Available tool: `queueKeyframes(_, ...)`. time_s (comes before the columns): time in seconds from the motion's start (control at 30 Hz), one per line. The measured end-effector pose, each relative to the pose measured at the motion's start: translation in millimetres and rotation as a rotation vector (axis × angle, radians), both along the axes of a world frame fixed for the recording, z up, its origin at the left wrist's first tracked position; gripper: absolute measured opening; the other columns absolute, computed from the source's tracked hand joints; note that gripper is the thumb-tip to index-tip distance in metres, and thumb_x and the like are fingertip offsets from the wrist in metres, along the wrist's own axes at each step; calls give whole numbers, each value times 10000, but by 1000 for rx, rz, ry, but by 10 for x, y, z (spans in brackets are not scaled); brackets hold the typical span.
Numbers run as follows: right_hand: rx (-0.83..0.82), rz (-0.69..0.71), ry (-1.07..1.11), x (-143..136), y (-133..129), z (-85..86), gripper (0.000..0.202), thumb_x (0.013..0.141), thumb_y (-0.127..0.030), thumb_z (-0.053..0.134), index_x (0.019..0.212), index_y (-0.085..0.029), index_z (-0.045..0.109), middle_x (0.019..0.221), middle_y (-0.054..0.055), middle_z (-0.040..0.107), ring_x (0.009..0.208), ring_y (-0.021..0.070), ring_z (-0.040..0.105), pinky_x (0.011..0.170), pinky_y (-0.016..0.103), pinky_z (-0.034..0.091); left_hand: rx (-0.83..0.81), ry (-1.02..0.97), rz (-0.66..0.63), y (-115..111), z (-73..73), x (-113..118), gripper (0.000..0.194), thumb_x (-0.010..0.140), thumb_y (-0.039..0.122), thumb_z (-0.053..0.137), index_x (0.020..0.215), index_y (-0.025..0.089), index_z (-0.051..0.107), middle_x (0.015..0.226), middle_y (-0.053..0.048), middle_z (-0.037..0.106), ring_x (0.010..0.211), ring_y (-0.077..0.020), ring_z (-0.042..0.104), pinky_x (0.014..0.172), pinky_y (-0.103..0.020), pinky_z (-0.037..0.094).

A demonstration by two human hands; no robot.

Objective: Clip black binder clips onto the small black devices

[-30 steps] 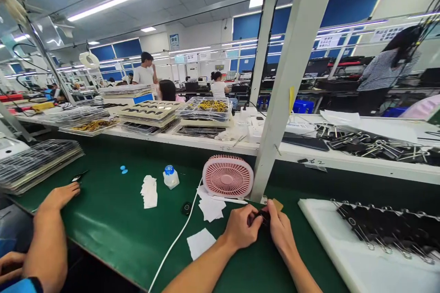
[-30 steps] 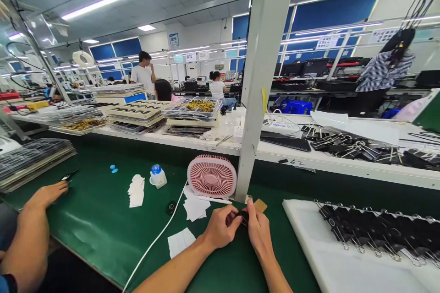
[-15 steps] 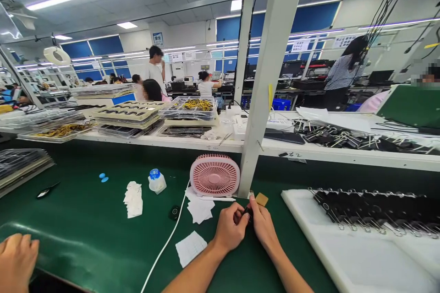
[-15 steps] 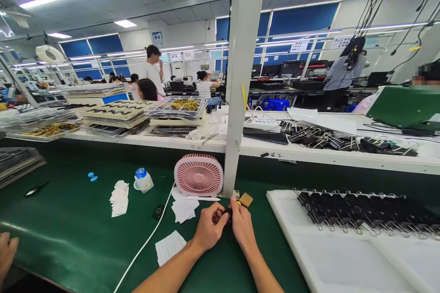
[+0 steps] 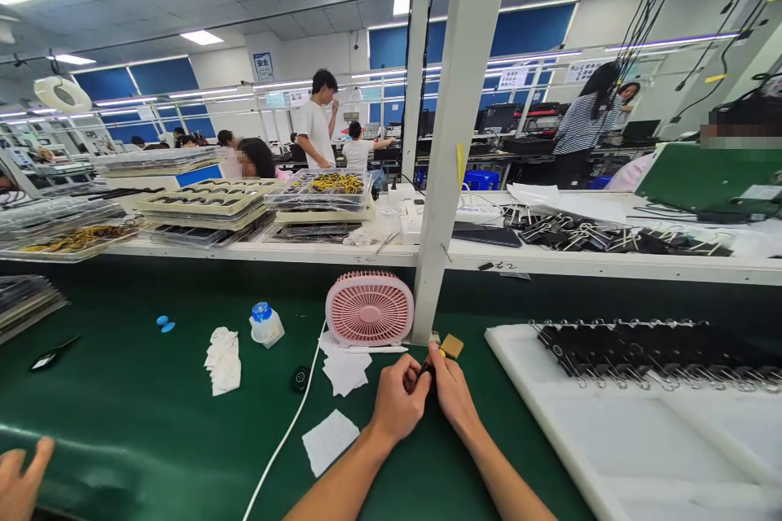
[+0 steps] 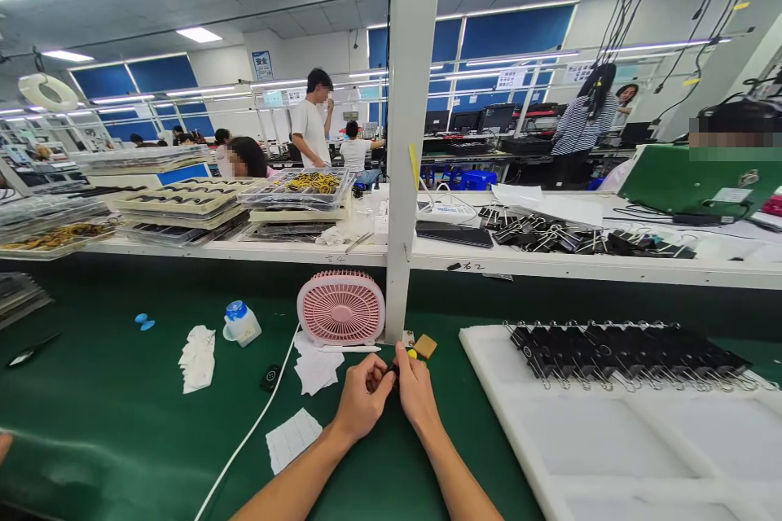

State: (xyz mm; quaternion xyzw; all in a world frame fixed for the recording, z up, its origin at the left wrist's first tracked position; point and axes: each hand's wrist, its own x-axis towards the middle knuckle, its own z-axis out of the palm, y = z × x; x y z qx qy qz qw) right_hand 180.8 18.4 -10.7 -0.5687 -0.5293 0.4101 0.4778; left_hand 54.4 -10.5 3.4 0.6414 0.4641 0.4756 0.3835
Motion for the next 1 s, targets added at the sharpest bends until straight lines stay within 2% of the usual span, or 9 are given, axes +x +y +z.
queueKeyframes(0.5,-8,-20,-30,-9,-17,50,745,819,-898,318,594,-219,528,626,59,576,673,248,536,640,338,382,14,-8,-4,12,4,15,225,906,336,588,764,183,505,579,41,448,529,-106,396,526,-241,291)
queueKeyframes(0.73,-12,-49,-41,0,-10,3,763,830,-896,324,603,-208,563,663,80,605,706,256,551,647,336,400,8,-1,0,17,-13,16,233,907,343,582,758,185,497,575,45,437,523,-103,385,520,-241,275)
queueKeyframes(1.0,43,-55,7,-5,-6,-15,721,839,-878,382,586,-213,496,602,46,542,645,228,500,616,322,367,19,2,-22,35,-61,5,243,922,358,585,770,185,509,593,39,451,536,-106,401,530,-238,290)
